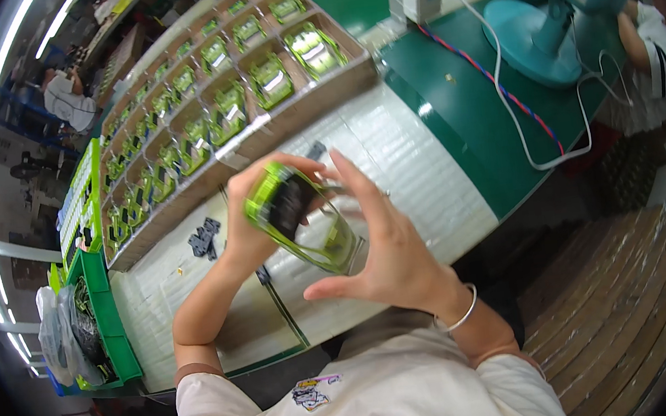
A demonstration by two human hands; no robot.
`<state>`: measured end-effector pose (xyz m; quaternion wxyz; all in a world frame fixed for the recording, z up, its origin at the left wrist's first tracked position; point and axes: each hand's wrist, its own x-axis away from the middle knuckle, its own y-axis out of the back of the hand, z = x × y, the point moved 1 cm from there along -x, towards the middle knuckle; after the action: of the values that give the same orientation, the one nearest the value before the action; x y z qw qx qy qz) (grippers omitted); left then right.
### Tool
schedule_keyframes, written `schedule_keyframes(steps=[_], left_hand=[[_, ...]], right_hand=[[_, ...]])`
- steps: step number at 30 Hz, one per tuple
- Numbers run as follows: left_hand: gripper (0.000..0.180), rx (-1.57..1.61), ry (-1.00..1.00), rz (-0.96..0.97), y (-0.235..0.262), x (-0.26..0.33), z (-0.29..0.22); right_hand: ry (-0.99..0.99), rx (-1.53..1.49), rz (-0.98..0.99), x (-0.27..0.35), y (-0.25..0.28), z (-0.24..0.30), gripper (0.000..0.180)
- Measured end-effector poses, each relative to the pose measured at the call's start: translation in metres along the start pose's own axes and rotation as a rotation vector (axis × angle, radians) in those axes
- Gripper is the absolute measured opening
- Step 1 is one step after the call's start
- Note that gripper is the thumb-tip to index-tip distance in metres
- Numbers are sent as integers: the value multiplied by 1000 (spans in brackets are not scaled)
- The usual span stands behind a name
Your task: The person assembles small green toy car bodies by hand. They pick up a car body, insert a small black component into the interior, and place the finished unit into a cardboard tray. This process is repeated for multiple units throughout the clip.
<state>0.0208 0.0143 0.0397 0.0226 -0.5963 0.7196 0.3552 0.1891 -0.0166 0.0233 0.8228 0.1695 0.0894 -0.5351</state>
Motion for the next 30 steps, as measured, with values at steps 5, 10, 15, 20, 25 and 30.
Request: schedule_keyframes(steps=[5, 10, 15, 20, 25, 30], left_hand=[[34, -128, 404, 287, 13, -30, -27], [45, 42, 336, 625, 34, -77, -17], [19, -237, 375, 340, 63, -113, 21], [9, -381, 298, 465, 31, -64, 24], [9, -438, 348, 310, 27, -19, 29], [10, -510, 490, 317, 75, 20, 15]], right_hand=[[-230, -467, -33, -5, -3, -10, 86], [-356, -991, -144, -1, 13, -27, 72], [-289, -1028, -352, 8, 22, -43, 79], [-277, -1009, -413, 7, 24, -41, 83], [-225, -900, -412, 7, 23, -41, 78], [-174, -801, -411, 6, 20, -39, 81]])
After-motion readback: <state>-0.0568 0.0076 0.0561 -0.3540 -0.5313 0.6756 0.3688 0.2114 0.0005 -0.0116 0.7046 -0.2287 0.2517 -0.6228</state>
